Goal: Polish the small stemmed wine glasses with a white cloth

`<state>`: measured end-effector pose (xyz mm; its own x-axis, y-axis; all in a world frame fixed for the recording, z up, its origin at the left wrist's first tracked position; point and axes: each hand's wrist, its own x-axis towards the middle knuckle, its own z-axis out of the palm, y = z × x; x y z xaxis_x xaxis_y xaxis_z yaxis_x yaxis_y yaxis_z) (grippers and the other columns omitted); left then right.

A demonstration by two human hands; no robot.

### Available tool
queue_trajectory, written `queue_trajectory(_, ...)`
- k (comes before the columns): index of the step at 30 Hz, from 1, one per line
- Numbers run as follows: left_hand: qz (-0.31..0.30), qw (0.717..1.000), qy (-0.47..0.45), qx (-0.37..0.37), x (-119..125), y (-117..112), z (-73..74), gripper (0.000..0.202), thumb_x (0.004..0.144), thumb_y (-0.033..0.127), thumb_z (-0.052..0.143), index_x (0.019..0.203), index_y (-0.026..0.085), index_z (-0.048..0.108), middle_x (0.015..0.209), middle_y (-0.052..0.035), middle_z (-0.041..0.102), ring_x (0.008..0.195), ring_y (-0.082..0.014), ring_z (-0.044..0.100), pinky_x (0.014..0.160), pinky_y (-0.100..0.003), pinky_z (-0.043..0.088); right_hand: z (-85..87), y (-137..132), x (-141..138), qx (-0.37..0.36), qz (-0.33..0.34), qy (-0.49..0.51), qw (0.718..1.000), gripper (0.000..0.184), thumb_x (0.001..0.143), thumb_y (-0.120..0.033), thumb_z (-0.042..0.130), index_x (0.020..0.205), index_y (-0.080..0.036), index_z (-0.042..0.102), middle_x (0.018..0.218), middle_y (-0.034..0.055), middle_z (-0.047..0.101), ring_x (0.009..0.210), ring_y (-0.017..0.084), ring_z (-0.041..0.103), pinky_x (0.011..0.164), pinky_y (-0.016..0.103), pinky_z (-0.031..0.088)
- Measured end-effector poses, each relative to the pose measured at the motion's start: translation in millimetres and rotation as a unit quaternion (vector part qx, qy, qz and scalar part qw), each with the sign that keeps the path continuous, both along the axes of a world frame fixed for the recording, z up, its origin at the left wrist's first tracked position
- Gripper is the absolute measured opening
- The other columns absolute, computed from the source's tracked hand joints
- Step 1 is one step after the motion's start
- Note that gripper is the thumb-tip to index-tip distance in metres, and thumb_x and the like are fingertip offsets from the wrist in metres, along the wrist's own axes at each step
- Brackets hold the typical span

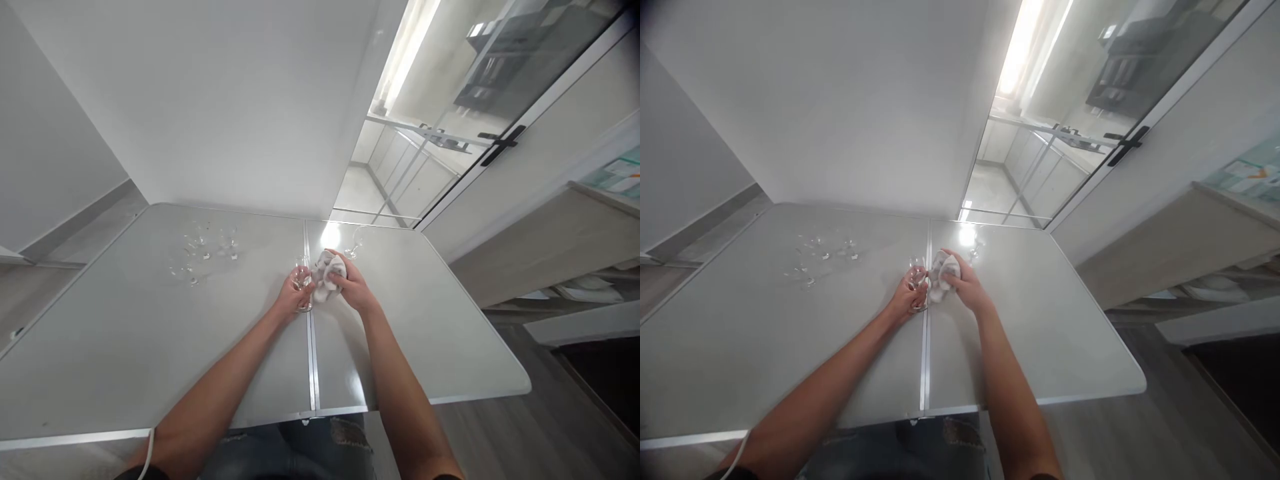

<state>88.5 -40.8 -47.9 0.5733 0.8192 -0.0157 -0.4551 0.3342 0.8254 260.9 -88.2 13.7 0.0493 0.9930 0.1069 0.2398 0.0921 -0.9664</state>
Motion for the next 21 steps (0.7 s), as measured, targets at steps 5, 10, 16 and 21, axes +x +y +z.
queue_trajectory(5, 0.038, 0.998, 0.051, 0.011, 0.5, 0.6, 1.7, 0.055, 0.062, 0.04, 0.092, 0.093, 0.022, 0.05, 0.065, 0.0105, 0.055, 0.033, -0.0002, 0.033, 0.035, -0.018, 0.029, -7.4, 2.3, -9.2, 0.024, 0.016, 0.003, 1.0, 0.041, 0.093, -0.049, 0.053, 0.124, -0.023, 0.062, 0.129, 0.0064, 0.061, 0.115, 0.022, 0.059, 0.096, 0.031, 0.047)
queue_trajectory(10, 0.099, 0.995, 0.004, 0.02, -5.8, 3.3, 6.2, 0.049, 0.07, 0.039, 0.088, 0.093, 0.023, 0.048, 0.062, 0.0114, 0.052, 0.033, -0.0001, 0.03, 0.035, -0.017, 0.025, -6.8, -4.7, 3.2, -0.075, 0.036, 0.056, 0.995, 0.044, 0.087, -0.054, 0.062, 0.121, -0.025, 0.056, 0.094, 0.0018, 0.064, 0.081, 0.018, 0.059, 0.07, 0.026, 0.048)
queue_trajectory(16, 0.145, 0.989, -0.027, -0.03, -12.9, 10.7, 6.9, 0.044, 0.071, 0.038, 0.087, 0.093, 0.023, 0.052, 0.055, 0.0127, 0.044, 0.033, -0.0005, 0.025, 0.034, -0.017, 0.018, -12.4, -4.9, 18.1, -0.069, -0.024, 0.199, 0.977, 0.032, 0.083, -0.047, 0.065, 0.104, -0.024, 0.061, 0.081, 0.002, 0.061, 0.067, 0.017, 0.055, 0.061, 0.027, 0.046)
queue_trajectory(21, 0.161, 0.984, -0.053, -0.047, -15.1, 11.7, 10.0, 0.045, 0.069, 0.034, 0.088, 0.096, 0.023, 0.053, 0.065, 0.0088, 0.053, 0.052, -0.0066, 0.052, 0.052, -0.018, 0.043, -15.5, -5.3, 14.1, -0.141, 0.047, 0.249, 0.957, 0.045, 0.086, -0.066, 0.057, 0.091, -0.022, 0.06, 0.081, 0.0042, 0.063, 0.077, 0.02, 0.06, 0.065, 0.028, 0.049)
